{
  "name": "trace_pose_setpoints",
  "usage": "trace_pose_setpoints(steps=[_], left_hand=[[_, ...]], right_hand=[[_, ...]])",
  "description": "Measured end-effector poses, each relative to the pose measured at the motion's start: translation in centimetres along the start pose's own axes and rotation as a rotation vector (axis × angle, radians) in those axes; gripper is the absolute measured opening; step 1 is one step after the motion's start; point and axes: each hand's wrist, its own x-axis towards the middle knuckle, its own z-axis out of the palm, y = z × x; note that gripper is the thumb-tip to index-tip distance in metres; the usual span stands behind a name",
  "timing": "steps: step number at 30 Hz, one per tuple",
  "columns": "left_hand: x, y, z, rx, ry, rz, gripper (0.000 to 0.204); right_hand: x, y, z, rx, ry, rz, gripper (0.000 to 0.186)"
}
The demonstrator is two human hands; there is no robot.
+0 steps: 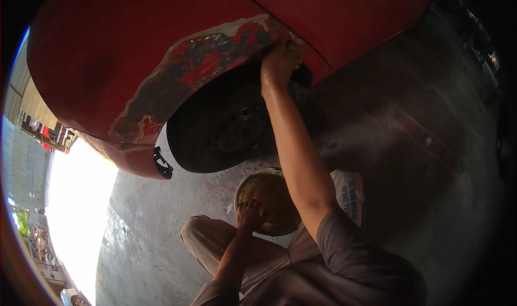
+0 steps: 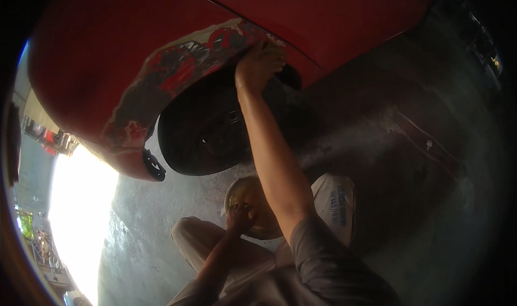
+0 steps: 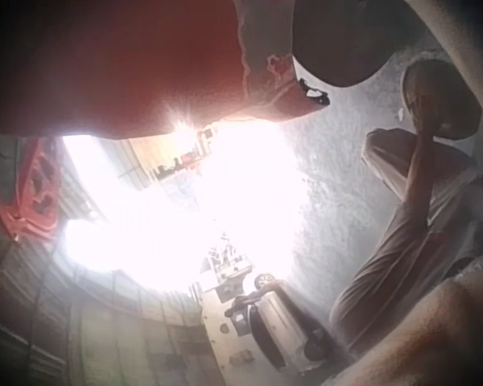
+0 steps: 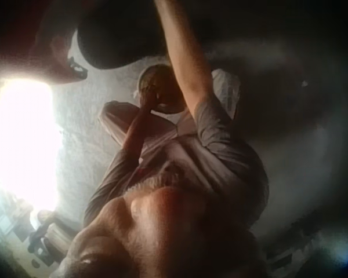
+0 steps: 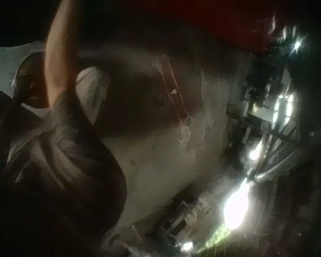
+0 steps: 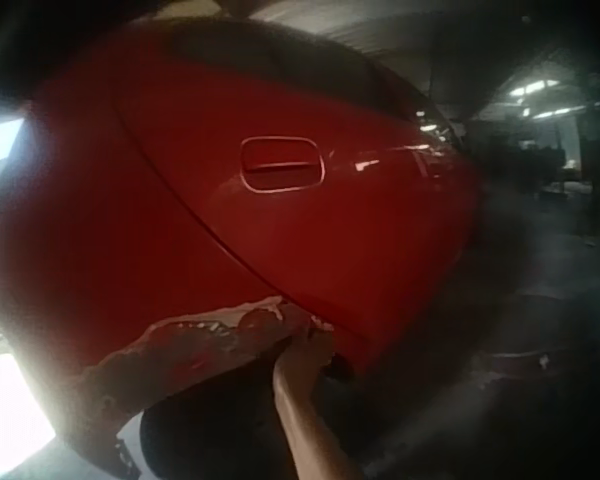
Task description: The person selects a piece of sandpaper from a box, dips it into a bucket of water, and sands the damaged rear panel of a red car by hand.
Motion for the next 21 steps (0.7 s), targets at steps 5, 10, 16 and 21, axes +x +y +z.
trace_pose_setpoints(steps=[5,10,16,21], left_hand=[[0.1,-0.1,0.1,-0.007,0.012,0.016,0.052],[0.1,-0.1,0.0,-0.001,-0.029,0.003,0.051],[0.0,-0.2,0.1,-0.045,-0.011,-0.031,0.052],[-0.1,-0.3,0.1,-0.016,-0.012,-0.013,0.053]], right_hand=[[-2.6,0.8,1.3,-0.155,0.005,-0.254,0.084],[-4.5,3.0,0.7,-0.428,-0.139,-0.847,0.074],[-2.1,3.9,-1.0,-0.219,0.096,-0.557,0.07],[-8.2,1.4,2.7,-0.318,-0.32,-1.109,0.066]])
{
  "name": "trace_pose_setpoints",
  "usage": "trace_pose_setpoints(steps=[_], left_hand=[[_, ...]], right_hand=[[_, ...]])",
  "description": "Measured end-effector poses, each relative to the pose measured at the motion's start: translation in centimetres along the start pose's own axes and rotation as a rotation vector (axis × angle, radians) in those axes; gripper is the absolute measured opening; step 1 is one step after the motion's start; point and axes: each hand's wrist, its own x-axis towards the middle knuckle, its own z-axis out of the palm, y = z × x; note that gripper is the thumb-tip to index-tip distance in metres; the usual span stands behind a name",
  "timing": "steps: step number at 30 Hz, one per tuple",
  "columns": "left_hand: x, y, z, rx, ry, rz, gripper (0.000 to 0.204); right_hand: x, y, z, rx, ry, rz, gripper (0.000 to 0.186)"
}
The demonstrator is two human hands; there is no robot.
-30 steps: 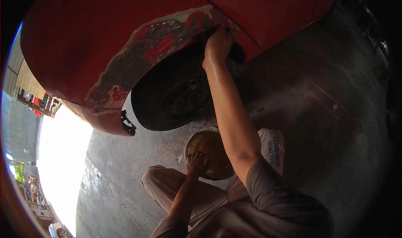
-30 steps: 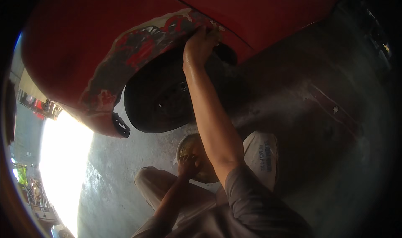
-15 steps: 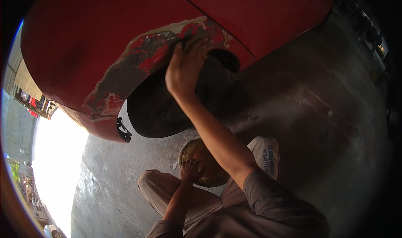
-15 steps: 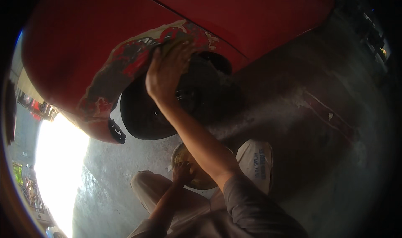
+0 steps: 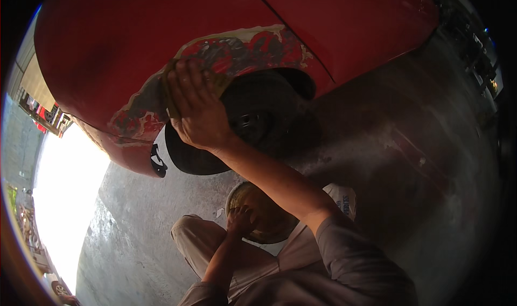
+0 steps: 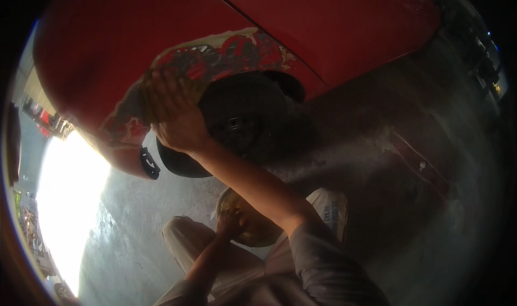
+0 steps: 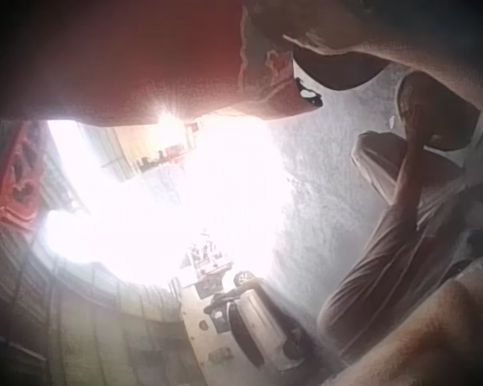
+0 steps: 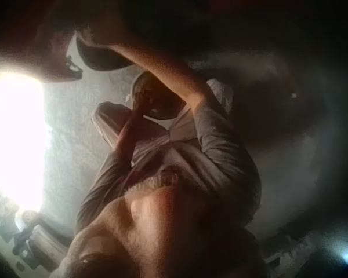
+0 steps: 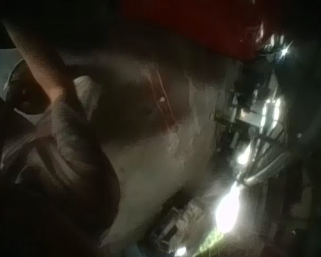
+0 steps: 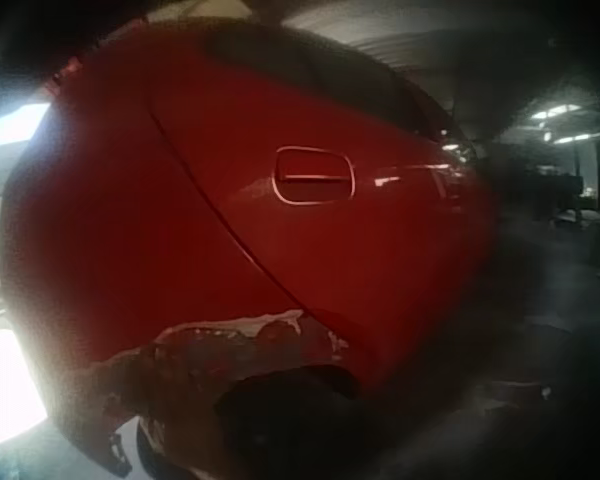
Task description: The person selects a piece of sandpaper from a box, dips it into a bucket of water, and sands the damaged rear panel of a red car by hand.
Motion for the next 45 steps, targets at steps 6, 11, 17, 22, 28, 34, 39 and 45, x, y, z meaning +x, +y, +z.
trace_pose_setpoints(steps=[6,11,17,22,28,34,39,45], left_hand=[[-0.2,-0.2,0.0,-0.041,0.06,0.003,0.053],[-0.4,-0.7,0.7,-0.001,0.118,0.024,0.049],[-0.2,-1.8,2.5,0.072,0.13,0.07,0.042],[-0.2,-2.5,4.2,0.076,0.175,0.092,0.039],[-0.4,-2.7,4.9,0.151,0.207,0.14,0.043],[-0.5,-2.4,4.4,0.178,0.179,0.056,0.043],[-0.7,-2.4,4.2,0.206,0.218,0.072,0.045],[-0.5,-2.5,4.2,0.228,0.215,0.084,0.048]], right_hand=[[-0.4,5.1,-3.2,-0.202,-0.038,-0.077,0.068],[-0.9,2.9,-0.9,-0.207,-0.007,-0.021,0.072],[1.1,0.3,-0.2,-0.085,-0.286,-0.566,0.072],[1.8,2.5,-1.7,-0.227,0.187,-0.132,0.064],[3.3,-1.2,0.8,-0.057,-0.265,-0.568,0.063],[4.1,3.4,-3.0,-0.288,-0.078,-0.451,0.062],[3.0,-3.3,1.8,-0.047,-0.337,-0.571,0.071],[4.9,-1.9,0.6,-0.083,-0.451,-0.739,0.072]])
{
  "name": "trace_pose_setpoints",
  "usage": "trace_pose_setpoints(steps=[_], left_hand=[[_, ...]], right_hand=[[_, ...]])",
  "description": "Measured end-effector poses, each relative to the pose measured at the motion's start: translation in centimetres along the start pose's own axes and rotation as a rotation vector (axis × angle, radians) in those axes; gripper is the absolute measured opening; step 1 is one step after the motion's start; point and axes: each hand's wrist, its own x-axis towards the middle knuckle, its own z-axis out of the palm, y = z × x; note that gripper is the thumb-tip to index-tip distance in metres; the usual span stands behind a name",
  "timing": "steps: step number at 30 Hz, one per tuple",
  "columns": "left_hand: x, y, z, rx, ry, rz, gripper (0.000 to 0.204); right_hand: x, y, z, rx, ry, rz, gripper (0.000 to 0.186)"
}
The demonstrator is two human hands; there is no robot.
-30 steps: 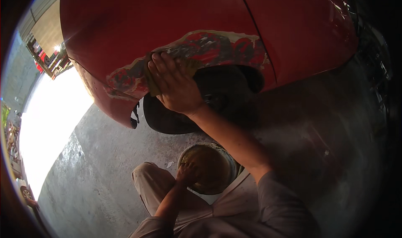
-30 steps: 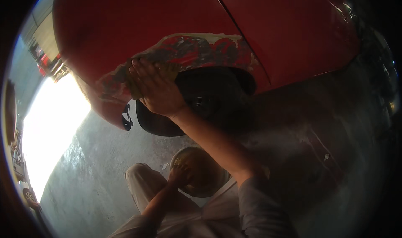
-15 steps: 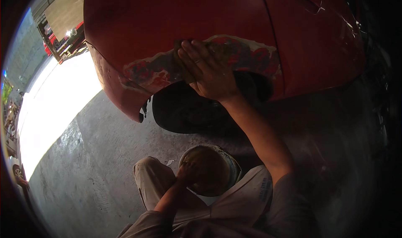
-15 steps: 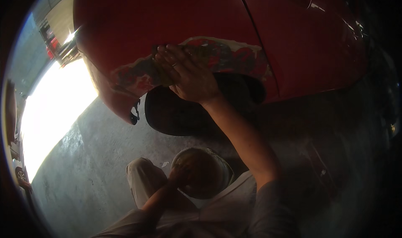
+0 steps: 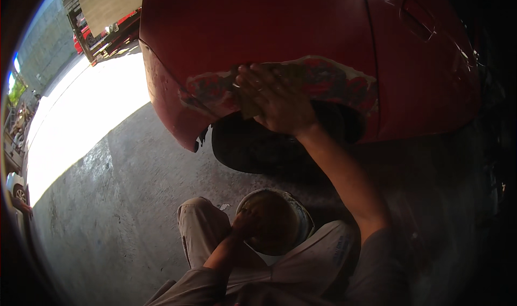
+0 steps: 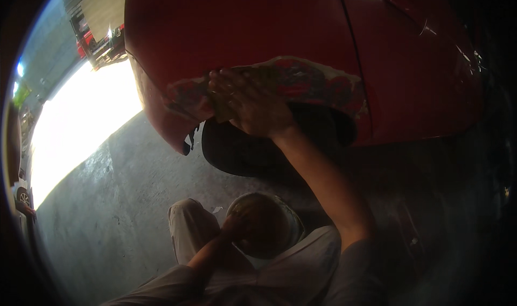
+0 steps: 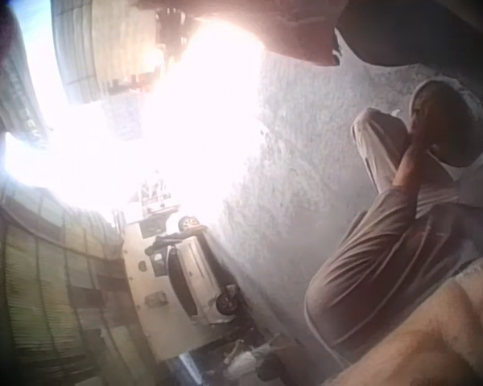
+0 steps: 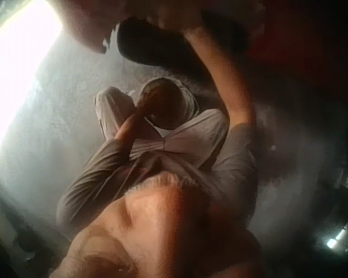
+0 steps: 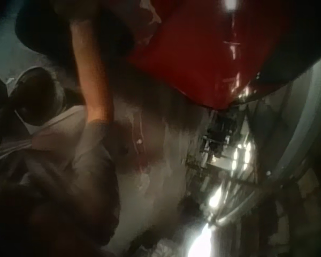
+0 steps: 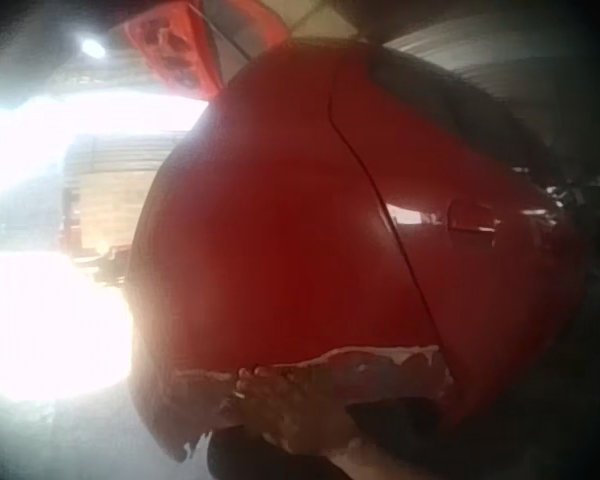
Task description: The person selects a piece of sandpaper from a box, dips it into a bucket of water, and sands the damaged rear panel of a red car by hand.
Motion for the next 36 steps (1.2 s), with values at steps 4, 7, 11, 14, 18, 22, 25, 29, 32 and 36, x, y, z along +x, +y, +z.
trace_pose_setpoints(steps=[4,7,11,14,18,22,25,29,32,36], left_hand=[[0.1,0.2,0.8,-0.024,-0.171,-0.03,0.05],[0.2,0.2,1.8,-0.078,-0.267,-0.095,0.052],[0.1,-0.1,4.1,-0.022,0.22,0.003,0.04],[-0.2,-0.2,6.1,-0.146,0.119,-0.145,0.046],[-0.2,0.1,8.5,-0.077,0.237,-0.152,0.047],[-0.1,0.4,11.0,-0.078,0.147,-0.231,0.051],[-0.2,0.7,12.9,-0.031,0.195,-0.281,0.051],[-0.3,1.2,14.8,0.025,0.08,-0.305,0.046],[0.0,1.3,16.3,-0.086,-0.044,-0.317,0.045],[0.2,1.7,18.0,0.039,0.091,-0.29,0.045]], right_hand=[[-3.1,1.0,-1.1,-0.196,0.221,0.202,0.065],[-0.8,-2.0,1.7,-0.169,0.156,0.188,0.067],[3.4,-5.1,4.7,-0.049,-0.025,-0.039,0.073],[2.8,-4.6,3.8,-0.107,-0.033,-0.084,0.073],[0.8,-4.1,2.1,-0.272,0.034,0.02,0.07],[4.6,-7.9,4.8,-0.107,0.052,0.105,0.066],[9.5,-11.7,8.3,0.01,0.061,0.024,0.069],[9.3,-13.7,9.2,-0.085,0.026,-0.009,0.07],[7.0,-14.0,8.5,-0.075,0.034,0.029,0.067],[9.1,-15.0,9.0,-0.109,-0.044,0.054,0.07]])
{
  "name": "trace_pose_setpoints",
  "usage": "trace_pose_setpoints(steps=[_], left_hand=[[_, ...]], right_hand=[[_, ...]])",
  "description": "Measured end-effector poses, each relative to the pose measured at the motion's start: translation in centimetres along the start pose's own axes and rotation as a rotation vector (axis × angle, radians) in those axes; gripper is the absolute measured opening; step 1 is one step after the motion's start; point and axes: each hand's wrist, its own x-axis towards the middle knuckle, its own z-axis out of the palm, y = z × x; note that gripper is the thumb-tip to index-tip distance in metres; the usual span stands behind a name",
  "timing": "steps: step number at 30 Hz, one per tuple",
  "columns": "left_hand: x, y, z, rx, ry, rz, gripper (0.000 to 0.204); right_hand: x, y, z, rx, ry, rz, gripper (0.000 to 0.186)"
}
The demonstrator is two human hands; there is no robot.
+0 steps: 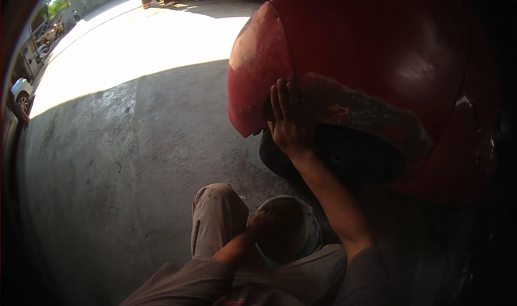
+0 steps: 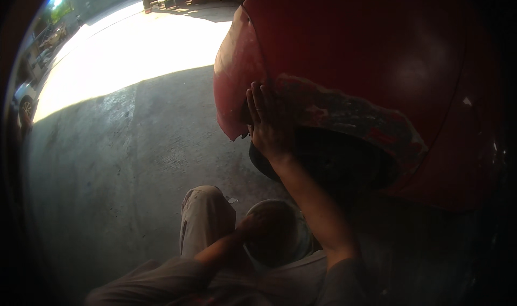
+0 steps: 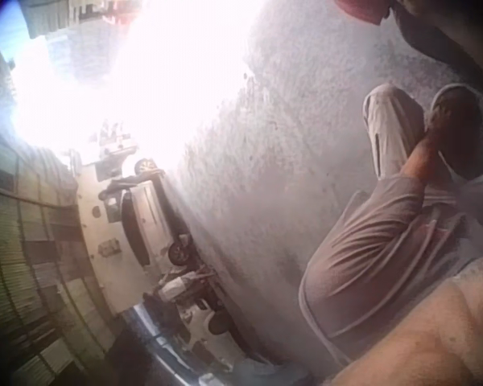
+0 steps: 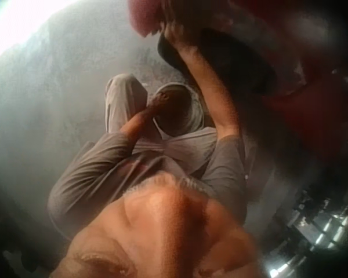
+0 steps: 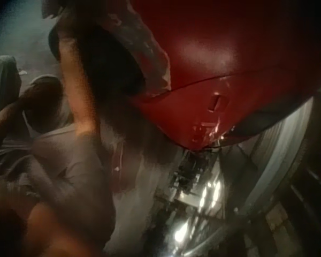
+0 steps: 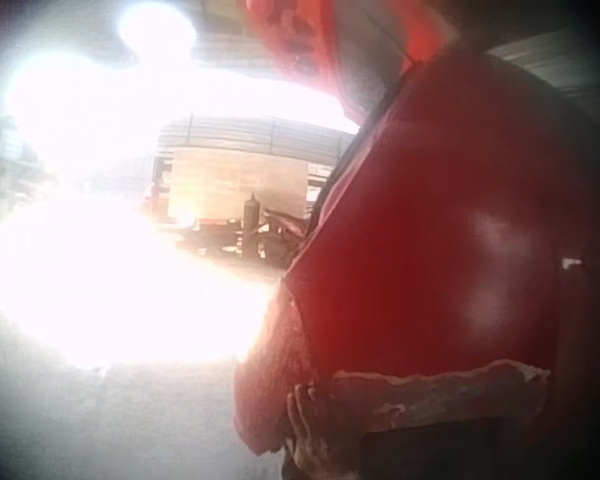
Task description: The person selects a piece of sandpaper from a box, dips it into a bucket of water, and sands the damaged rear panel of a red car by hand.
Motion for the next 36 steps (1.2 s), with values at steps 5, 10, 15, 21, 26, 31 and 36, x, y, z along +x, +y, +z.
trace_pose_setpoints(steps=[5,10,15,21,26,31,36], left_hand=[[-0.2,0.4,0.4,-0.024,0.055,0.014,0.041],[0.2,0.5,-1.1,0.007,0.07,0.023,0.038],[0.8,0.4,-2.9,0.092,0.116,0.072,0.035],[1.7,-0.2,-5.7,-0.047,0.188,0.074,0.031],[4.0,-0.9,-10.7,-0.44,-0.295,-0.064,0.033],[5.1,-2.0,-18.5,-0.188,-0.249,0.202,0.039],[4.6,-4.1,-24.2,-0.142,-0.106,0.137,0.055]], right_hand=[[7.8,-2.2,1.1,-0.41,0.135,0.076,0.067],[5.0,-2.0,-1.1,-0.126,0.12,0.142,0.066],[6.7,-1.8,-0.8,-0.151,0.127,0.241,0.065],[10.1,-2.2,-0.7,-0.295,0.198,0.232,0.065],[7.6,-2.9,-2.0,-0.24,0.052,0.325,0.066],[14.1,-2.7,-0.1,-0.361,0.121,0.193,0.063],[11.3,-3.3,-1.2,-0.254,0.176,0.23,0.063]])
